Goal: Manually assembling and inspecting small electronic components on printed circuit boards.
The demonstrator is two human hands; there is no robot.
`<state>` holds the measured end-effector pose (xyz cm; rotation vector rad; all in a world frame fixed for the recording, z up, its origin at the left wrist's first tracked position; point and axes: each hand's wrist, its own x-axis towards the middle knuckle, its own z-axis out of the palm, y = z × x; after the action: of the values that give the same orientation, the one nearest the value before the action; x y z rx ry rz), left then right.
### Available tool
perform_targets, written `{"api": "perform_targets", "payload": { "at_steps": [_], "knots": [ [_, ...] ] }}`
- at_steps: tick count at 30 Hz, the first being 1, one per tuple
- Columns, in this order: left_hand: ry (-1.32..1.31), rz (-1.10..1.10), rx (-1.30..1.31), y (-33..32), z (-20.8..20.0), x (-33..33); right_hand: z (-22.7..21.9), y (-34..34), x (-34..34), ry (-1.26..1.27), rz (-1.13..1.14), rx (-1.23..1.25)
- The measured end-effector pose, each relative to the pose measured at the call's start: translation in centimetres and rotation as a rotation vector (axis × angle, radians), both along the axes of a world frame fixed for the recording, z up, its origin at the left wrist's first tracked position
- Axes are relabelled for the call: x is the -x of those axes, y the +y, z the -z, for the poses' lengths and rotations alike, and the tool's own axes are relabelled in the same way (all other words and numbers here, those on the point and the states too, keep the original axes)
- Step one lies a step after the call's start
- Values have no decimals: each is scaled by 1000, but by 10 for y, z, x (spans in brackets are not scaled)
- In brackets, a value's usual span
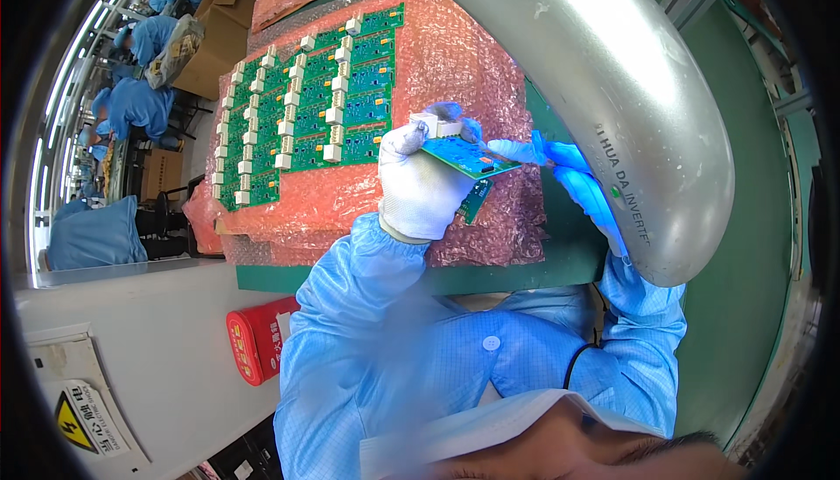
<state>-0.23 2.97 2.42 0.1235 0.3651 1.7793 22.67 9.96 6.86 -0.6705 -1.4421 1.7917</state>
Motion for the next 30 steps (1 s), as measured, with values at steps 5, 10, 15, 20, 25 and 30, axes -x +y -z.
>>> {"api": "perform_targets", "payload": {
  "at_steps": [5,10,15,20,25,30],
  "knots": [
    [38,12,-42,-3,2,6,-9,-2,6,-236,59,-290],
    [264,-90,-40,-4,-2,2,-7,-2,1,-327,61,-244],
    [569,-304,-116,-10,-11,-5,0,1,3,-192,75,-190],
    [1090,-634,-49,-19,-12,-7,7,4,8,-40,68,-150],
    [1541,-817,-274,-21,-6,6,31,21,-11,-460,36,-447],
    [1753,-899,-367,-20,-11,4,47,16,5,-311,134,-934]
  ]
}}
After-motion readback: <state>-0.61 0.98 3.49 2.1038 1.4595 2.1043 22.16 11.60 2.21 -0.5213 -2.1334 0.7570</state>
